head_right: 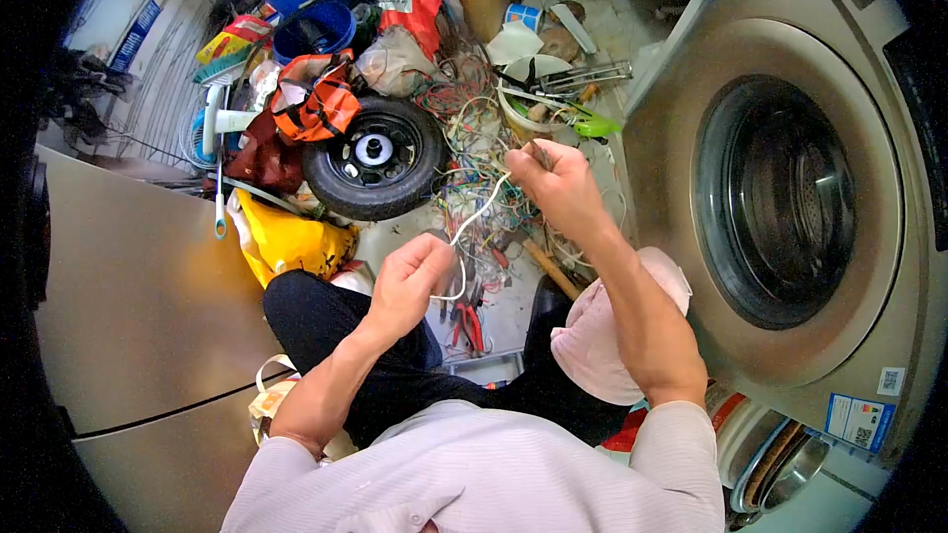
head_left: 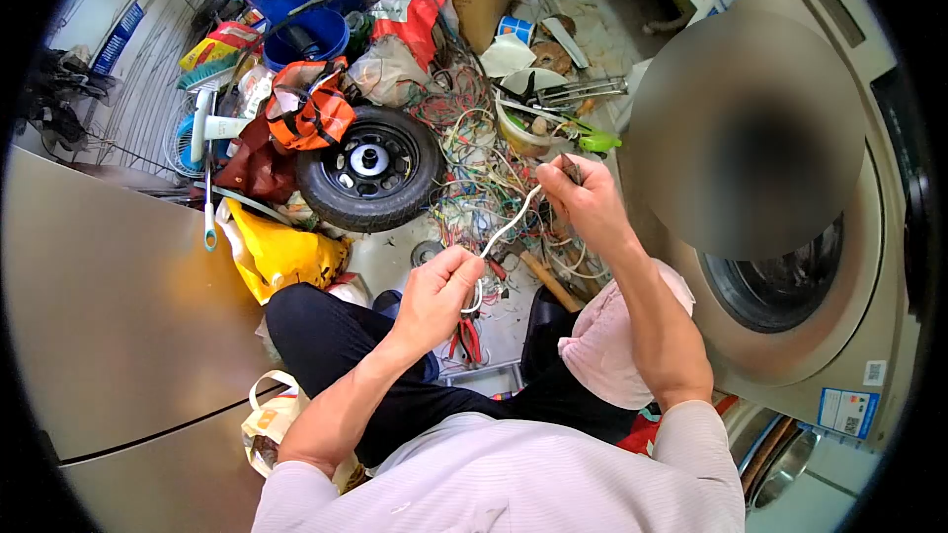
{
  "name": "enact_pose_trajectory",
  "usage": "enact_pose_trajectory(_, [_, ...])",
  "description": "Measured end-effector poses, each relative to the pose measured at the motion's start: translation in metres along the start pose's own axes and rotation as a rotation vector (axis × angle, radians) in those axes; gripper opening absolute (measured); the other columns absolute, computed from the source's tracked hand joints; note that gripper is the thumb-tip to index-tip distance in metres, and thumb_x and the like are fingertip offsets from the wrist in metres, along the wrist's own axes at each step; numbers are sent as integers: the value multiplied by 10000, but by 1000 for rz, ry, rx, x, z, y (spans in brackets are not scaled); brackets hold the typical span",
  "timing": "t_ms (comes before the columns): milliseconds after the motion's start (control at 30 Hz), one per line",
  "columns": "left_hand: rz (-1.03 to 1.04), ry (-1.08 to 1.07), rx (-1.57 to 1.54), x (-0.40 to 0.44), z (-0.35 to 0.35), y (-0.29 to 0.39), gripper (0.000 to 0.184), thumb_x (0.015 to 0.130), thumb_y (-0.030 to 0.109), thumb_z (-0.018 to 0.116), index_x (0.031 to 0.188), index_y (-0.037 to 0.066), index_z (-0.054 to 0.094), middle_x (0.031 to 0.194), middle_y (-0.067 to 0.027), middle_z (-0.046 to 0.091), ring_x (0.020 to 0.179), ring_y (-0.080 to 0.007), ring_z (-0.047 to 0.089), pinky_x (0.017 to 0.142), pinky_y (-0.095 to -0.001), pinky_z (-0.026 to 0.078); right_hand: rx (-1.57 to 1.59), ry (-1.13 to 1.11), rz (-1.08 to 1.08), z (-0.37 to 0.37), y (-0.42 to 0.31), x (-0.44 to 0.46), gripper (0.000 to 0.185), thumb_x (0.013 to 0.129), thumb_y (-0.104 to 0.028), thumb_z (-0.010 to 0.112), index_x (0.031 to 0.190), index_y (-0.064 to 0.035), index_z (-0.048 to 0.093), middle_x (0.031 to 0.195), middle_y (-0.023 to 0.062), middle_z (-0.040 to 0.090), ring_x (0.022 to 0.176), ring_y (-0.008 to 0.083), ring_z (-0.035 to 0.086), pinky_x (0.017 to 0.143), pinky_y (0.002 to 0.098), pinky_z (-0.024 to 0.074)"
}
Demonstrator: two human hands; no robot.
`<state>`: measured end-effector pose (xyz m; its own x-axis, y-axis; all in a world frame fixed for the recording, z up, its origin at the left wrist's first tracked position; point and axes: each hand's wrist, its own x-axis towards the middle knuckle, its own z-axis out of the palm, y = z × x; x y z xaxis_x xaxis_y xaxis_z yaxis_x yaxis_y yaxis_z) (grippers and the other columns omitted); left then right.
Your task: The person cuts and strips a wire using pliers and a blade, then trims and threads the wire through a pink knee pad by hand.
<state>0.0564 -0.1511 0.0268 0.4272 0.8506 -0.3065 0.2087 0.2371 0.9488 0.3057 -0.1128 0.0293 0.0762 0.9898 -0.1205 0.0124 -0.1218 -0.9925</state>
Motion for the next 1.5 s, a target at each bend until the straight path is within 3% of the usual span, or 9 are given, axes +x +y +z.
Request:
enact_pose_trajectory(300, [131,-42,0,15,22,31,194,985,147,608,1102,-7,619,829,-30,695,666,-79,591,620,-252,487,-62,3,-204,19,-5,-10,252,951,-202,682,796,-17,610,645,-15,546,599,84,446,552,277,386])
enact_pose_trajectory(467, [41,-50,-484,23,46,43,166,980,115,618,1094,-6,623,909,-54,679,777,-101,622,678,-252,515,-182,108,-405,24,-6,-12,190,933,-150,688,841,8,637,669,73,585,628,108,504,573,306,433])
enact_pose_trajectory(667, [448,368,52,45,49,42,119,979,74,617,1076,8,639,914,-38,663,831,-101,614,706,-253,511,15,-18,-304,11,-12,-11,167,949,-142,672,877,8,657,707,26,622,666,84,549,601,287,460])
enact_pose_trajectory(933, [-9,-258,-774,47,41,35,237,1045,249,562,1066,23,629,881,-60,674,726,-141,624,701,-291,506,58,-183,-359,-2,-10,-9,177,996,-145,630,873,-19,612,727,-7,572,653,65,501,581,238,407])
enact_pose_trajectory(1033, [-192,-573,-1078,49,38,33,245,1032,264,578,1092,34,636,788,-41,627,558,-120,526,492,-253,399,118,-295,-378,-11,-13,-7,190,995,-154,640,863,-19,613,738,-5,576,662,68,509,593,233,413])
enact_pose_trajectory(1233, [-170,-444,-838,49,27,31,208,993,233,647,984,28,683,617,37,518,451,-56,344,439,-212,259,124,-394,-244,-15,-11,-11,192,973,-179,664,863,-24,642,705,-26,548,693,71,510,612,266,431])
enact_pose_trajectory(1333, [-141,-249,-488,47,26,28,170,963,198,681,941,31,704,613,69,508,469,-26,339,448,-204,244,-61,-299,-390,-5,-4,-15,170,942,-171,684,866,-24,648,682,35,577,643,132,551,597,307,454])
enact_pose_trajectory(1400, [-111,-108,-224,44,29,35,163,950,195,688,930,37,721,636,88,523,514,-2,363,472,-198,253,-532,-228,-665,0,1,-15,137,907,-129,703,873,-9,647,723,81,639,632,174,587,615,323,481])
enact_pose_trajectory(1500, [-117,-200,-270,48,16,27,170,952,211,691,932,45,720,642,88,523,529,0,370,483,-194,257,-431,-238,-454,3,-2,-17,143,906,-147,697,873,-12,659,731,125,648,617,201,588,615,328,485])
